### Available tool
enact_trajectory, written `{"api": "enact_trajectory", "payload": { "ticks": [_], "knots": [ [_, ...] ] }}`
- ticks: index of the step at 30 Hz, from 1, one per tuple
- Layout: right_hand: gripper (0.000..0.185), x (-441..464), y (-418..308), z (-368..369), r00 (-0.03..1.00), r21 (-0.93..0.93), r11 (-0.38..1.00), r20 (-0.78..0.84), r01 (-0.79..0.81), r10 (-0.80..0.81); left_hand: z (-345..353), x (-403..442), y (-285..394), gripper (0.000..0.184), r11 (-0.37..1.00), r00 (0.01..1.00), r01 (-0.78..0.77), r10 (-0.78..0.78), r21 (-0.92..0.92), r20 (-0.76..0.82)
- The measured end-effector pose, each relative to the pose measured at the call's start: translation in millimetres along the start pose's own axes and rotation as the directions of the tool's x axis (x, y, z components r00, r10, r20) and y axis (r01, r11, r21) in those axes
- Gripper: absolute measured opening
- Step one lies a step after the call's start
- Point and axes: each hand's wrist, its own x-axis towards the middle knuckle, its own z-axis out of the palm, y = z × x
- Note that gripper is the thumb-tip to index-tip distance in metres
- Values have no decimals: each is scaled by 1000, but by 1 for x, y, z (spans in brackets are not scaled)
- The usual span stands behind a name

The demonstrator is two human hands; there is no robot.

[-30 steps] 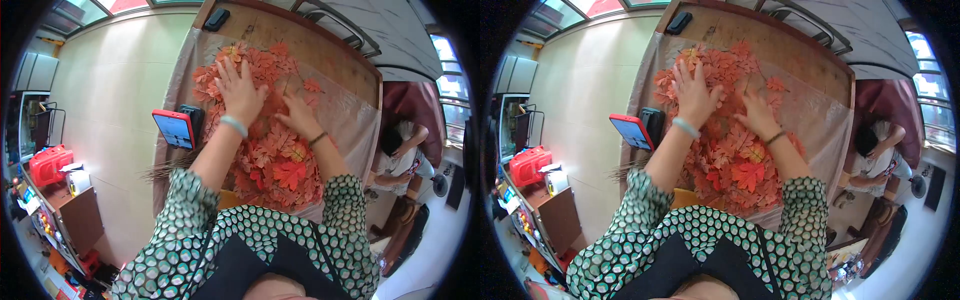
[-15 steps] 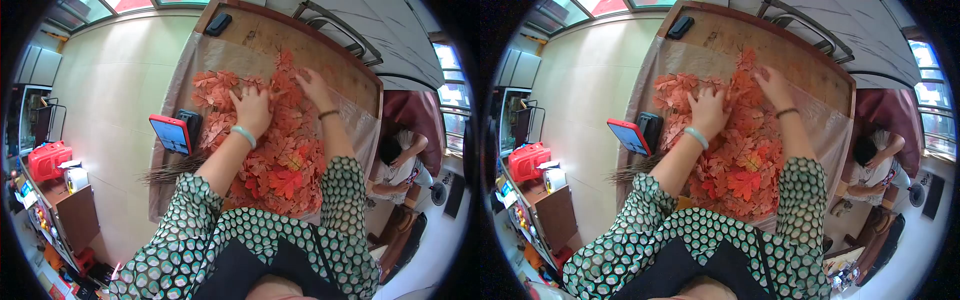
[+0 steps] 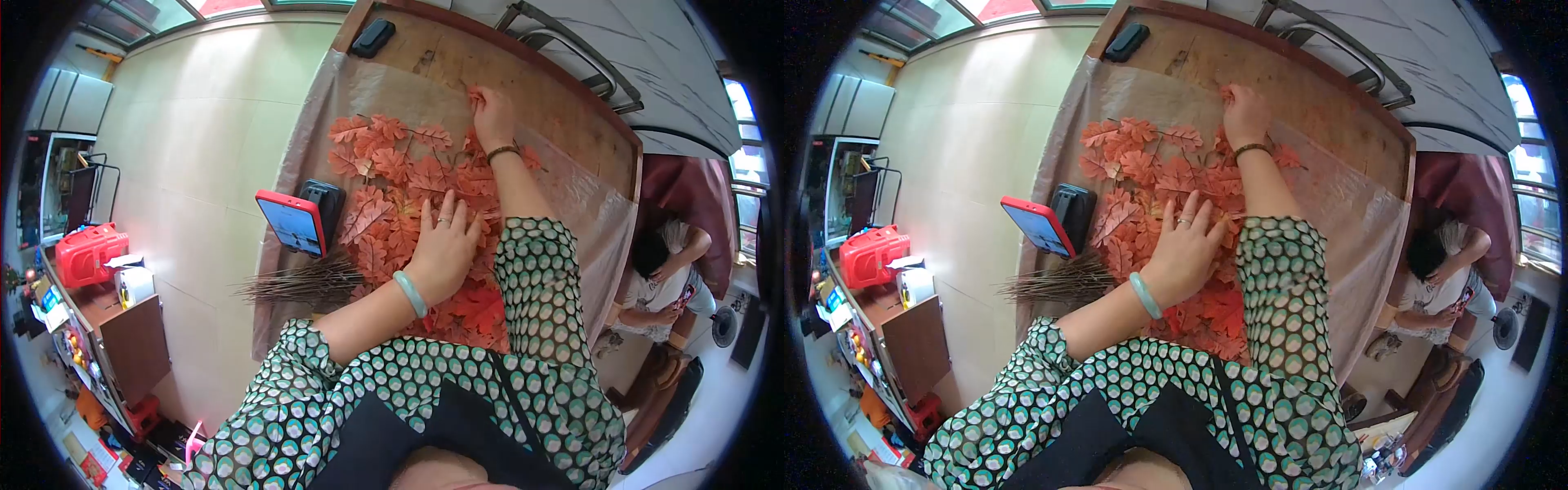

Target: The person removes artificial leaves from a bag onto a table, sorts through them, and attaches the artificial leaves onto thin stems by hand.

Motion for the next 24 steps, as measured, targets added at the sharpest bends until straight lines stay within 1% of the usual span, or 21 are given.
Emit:
{"api": "enact_trajectory", "payload": {
  "ticks": [2, 3, 5, 6, 7, 8, 9, 10, 11, 13, 14, 16, 17, 19, 20, 21, 22, 24],
  "knots": [
    [24, -16, -9, -20, 987, 8, 991, -98, 131, -129, -22, 0, -1, 60, 983, 999, -27, 21, -183, -36],
    [25, -25, -11, -24, 984, 129, 975, 2, 179, -181, -28, -1, -4, 60, 961, 998, -42, 29, -274, -54],
    [27, -47, -9, -35, 938, 367, 905, 178, 216, -296, -28, 8, -23, 52, 913, 983, -84, 10, -399, -185],
    [28, -61, -12, -46, 901, 369, 900, 266, 234, -344, -29, 16, -33, 49, 881, 969, -117, -1, -458, -248],
    [30, -75, -16, -57, 851, 374, 892, 353, 253, -389, -34, 23, -43, 42, 920, 931, -34, -113, -390, -346],
    [28, -88, -21, -67, 846, 405, 872, 330, 273, -418, -38, 31, -49, 43, 944, 899, 94, -217, -316, -381],
    [26, -100, -26, -75, 839, 438, 849, 307, 295, -449, -43, 39, -57, 48, 935, 875, 288, -345, -206, -339],
    [25, -107, -29, -82, 829, 472, 824, 285, 315, -480, -35, 49, -71, 52, 903, 819, 416, -423, -106, -389],
    [25, -108, -34, -92, 814, 464, 832, 326, 304, -480, -22, 58, -87, 55, 841, 751, 541, -488, -10, -446],
    [28, -103, -46, -114, 780, 449, 845, 399, 292, -482, -6, 75, -111, 60, 753, 696, 658, -617, -19, -367],
    [30, -100, -47, -118, 816, 449, 859, 383, 245, -432, 1, 81, -118, 62, 702, 659, 711, -677, -19, -328],
    [37, -95, -46, -122, 877, 453, 880, 353, 145, -326, 9, 87, -119, 61, 704, 676, 709, -694, -38, -249],
    [36, -90, -36, -118, 919, 401, 909, 302, 119, -253, 15, 88, -120, 60, 703, 682, 710, -702, -45, -207],
    [36, -74, 0, -97, 977, 302, 952, 180, 54, -113, 15, 84, -107, 58, 771, 758, 635, -633, -41, -159],
    [35, -69, 14, -85, 995, 162, 985, 70, 64, -76, 15, 80, -98, 57, 805, 795, 592, -591, -39, -136],
    [34, -66, 27, -73, 998, 17, 998, -48, 52, -51, 24, 74, -88, 53, 843, 820, 539, -523, 5, -232],
    [33, -63, 30, -69, 985, -128, 992, -169, 21, -43, 24, 69, -80, 53, 867, 849, 498, -488, -3, -203],
    [30, -56, 30, -67, 997, -250, 965, -22, -77, 74, 25, 61, -68, 53, 909, 899, 416, -415, -23, -142]
  ]
}}
